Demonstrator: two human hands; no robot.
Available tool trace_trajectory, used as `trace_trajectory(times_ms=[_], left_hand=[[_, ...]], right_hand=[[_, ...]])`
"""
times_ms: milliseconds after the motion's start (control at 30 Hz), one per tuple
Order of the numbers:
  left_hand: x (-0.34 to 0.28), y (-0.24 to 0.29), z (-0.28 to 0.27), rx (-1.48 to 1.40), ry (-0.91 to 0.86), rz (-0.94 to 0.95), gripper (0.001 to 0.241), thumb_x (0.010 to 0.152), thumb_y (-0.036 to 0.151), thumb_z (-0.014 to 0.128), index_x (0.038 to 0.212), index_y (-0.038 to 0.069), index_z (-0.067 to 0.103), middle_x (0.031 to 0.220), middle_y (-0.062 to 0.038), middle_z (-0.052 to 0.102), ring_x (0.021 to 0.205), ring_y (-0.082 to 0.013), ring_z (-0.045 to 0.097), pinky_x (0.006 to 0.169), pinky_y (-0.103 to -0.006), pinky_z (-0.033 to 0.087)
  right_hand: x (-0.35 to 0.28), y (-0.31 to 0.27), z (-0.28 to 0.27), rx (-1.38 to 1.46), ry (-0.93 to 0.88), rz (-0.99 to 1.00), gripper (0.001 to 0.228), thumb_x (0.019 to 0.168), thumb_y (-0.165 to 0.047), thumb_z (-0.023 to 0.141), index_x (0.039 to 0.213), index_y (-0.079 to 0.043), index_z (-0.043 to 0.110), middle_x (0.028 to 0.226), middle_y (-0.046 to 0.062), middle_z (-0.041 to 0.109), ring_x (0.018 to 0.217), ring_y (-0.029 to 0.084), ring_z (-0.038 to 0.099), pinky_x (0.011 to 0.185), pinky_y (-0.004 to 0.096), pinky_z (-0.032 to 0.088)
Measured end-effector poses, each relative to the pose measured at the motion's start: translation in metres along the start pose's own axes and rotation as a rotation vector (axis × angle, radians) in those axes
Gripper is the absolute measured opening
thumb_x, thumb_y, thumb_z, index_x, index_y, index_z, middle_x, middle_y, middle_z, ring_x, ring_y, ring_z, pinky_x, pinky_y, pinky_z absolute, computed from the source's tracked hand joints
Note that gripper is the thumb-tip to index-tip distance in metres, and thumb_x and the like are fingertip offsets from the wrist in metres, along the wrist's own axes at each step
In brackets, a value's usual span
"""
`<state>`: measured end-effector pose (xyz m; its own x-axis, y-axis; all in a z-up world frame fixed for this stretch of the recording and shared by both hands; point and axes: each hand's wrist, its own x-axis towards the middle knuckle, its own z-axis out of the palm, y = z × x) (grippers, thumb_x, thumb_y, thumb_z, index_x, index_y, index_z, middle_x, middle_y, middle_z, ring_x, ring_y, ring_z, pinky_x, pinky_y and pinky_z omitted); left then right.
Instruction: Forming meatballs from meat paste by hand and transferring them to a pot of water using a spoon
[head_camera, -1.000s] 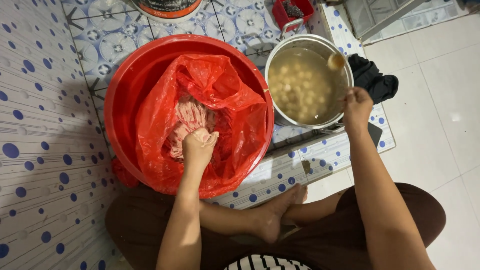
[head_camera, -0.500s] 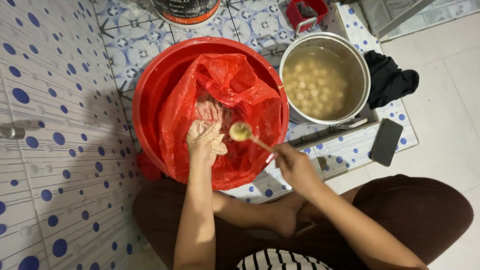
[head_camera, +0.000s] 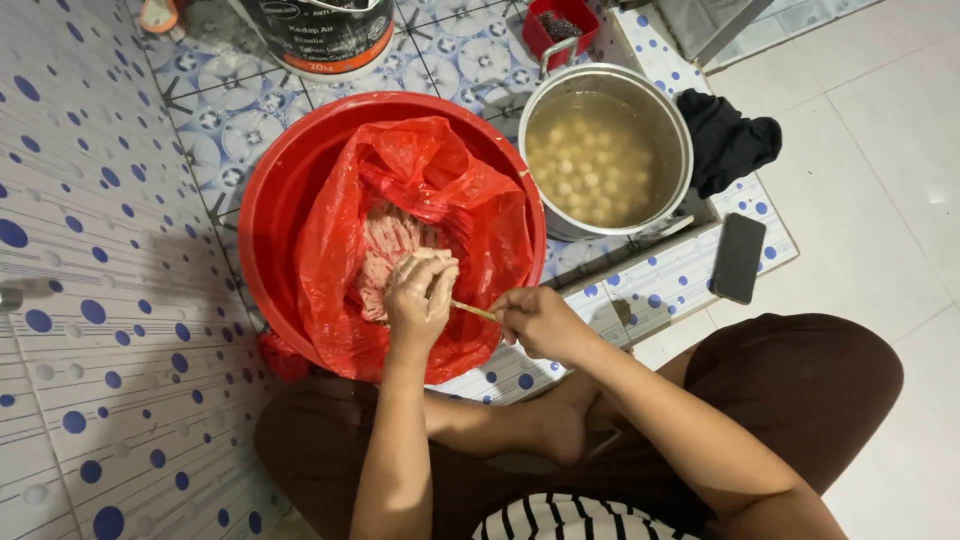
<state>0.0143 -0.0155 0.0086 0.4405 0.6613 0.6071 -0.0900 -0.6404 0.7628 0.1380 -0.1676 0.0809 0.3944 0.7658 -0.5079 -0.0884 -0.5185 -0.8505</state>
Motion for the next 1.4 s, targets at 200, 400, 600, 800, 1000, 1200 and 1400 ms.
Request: trace_trajectory(times_ms=[200, 400, 600, 800, 1000, 1200, 1400], left_hand=[[-0.019, -0.026, 0.015, 0.032, 0.059, -0.018, 0.022, 0.097, 0.018, 0.073, 0.079, 0.006, 0.070, 0.089, -0.010, 0.075, 0.079, -0.0333, 0.070, 0.076, -0.0399, 0.057], [-0.020, -0.051, 0.014, -0.973, 0.581, -1.222, 0.032, 0.103, 0.041, 0.062, 0.087, 0.013, 0.062, 0.086, -0.005, 0.068, 0.079, -0.0167, 0.070, 0.073, -0.0264, 0.063], [-0.019, -0.056, 0.004, -0.902, 0.473, -1.153, 0.020, 0.103, 0.026, 0.066, 0.091, 0.021, 0.051, 0.064, 0.007, 0.041, 0.043, -0.0025, 0.037, 0.036, -0.0123, 0.025], [-0.010, -0.023, 0.001, -0.933, 0.347, -1.146, 0.027, 0.089, 0.003, 0.079, 0.088, 0.019, 0.056, 0.060, 0.007, 0.038, 0.035, -0.0051, 0.033, 0.028, -0.0172, 0.027], [-0.041, -0.070, 0.021, -0.421, 0.201, -1.114, 0.031, 0.076, 0.010, 0.093, 0.077, 0.010, 0.062, 0.062, -0.004, 0.068, 0.051, -0.0103, 0.065, 0.042, -0.0258, 0.055], [-0.057, -0.084, 0.033, -0.566, 0.128, -0.816, 0.027, 0.086, 0.011, 0.080, 0.108, 0.012, 0.066, 0.079, -0.004, 0.068, 0.068, -0.0097, 0.066, 0.052, -0.0218, 0.055], [-0.022, -0.027, 0.006, -0.801, 0.122, -0.804, 0.021, 0.086, 0.005, 0.066, 0.106, 0.000, 0.069, 0.074, -0.017, 0.066, 0.048, -0.0129, 0.059, 0.040, -0.0243, 0.048]], right_hand=[[0.002, -0.011, -0.002, 0.108, -0.004, 0.010, 0.023, 0.097, -0.004, 0.056, 0.106, 0.013, 0.067, 0.057, 0.016, 0.054, 0.035, 0.008, 0.043, 0.027, 0.019, 0.036], [-0.005, -0.012, -0.003, -0.900, 0.042, -0.116, 0.020, 0.096, -0.020, 0.054, 0.099, -0.013, 0.073, 0.076, 0.019, 0.073, 0.077, 0.040, 0.076, 0.065, 0.044, 0.062], [-0.016, -0.019, -0.017, -0.817, 0.085, -0.134, 0.024, 0.094, -0.011, 0.056, 0.109, -0.009, 0.075, 0.089, 0.022, 0.077, 0.091, 0.045, 0.074, 0.080, 0.051, 0.061], [-0.026, -0.021, -0.033, -0.720, 0.165, -0.072, 0.024, 0.096, -0.018, 0.060, 0.112, -0.011, 0.076, 0.077, 0.015, 0.077, 0.087, 0.037, 0.077, 0.078, 0.048, 0.062], [-0.023, -0.014, -0.044, -0.631, 0.222, -0.064, 0.025, 0.098, -0.018, 0.058, 0.114, -0.008, 0.076, 0.069, 0.013, 0.074, 0.070, 0.027, 0.074, 0.071, 0.041, 0.059], [-0.025, -0.016, -0.046, -0.591, 0.286, -0.050, 0.024, 0.099, -0.016, 0.059, 0.114, -0.009, 0.076, 0.064, 0.009, 0.073, 0.061, 0.020, 0.068, 0.063, 0.035, 0.056], [-0.022, -0.012, -0.044, -0.549, 0.289, -0.120, 0.023, 0.097, -0.008, 0.058, 0.111, -0.002, 0.076, 0.059, 0.010, 0.069, 0.052, 0.016, 0.056, 0.052, 0.029, 0.046]])
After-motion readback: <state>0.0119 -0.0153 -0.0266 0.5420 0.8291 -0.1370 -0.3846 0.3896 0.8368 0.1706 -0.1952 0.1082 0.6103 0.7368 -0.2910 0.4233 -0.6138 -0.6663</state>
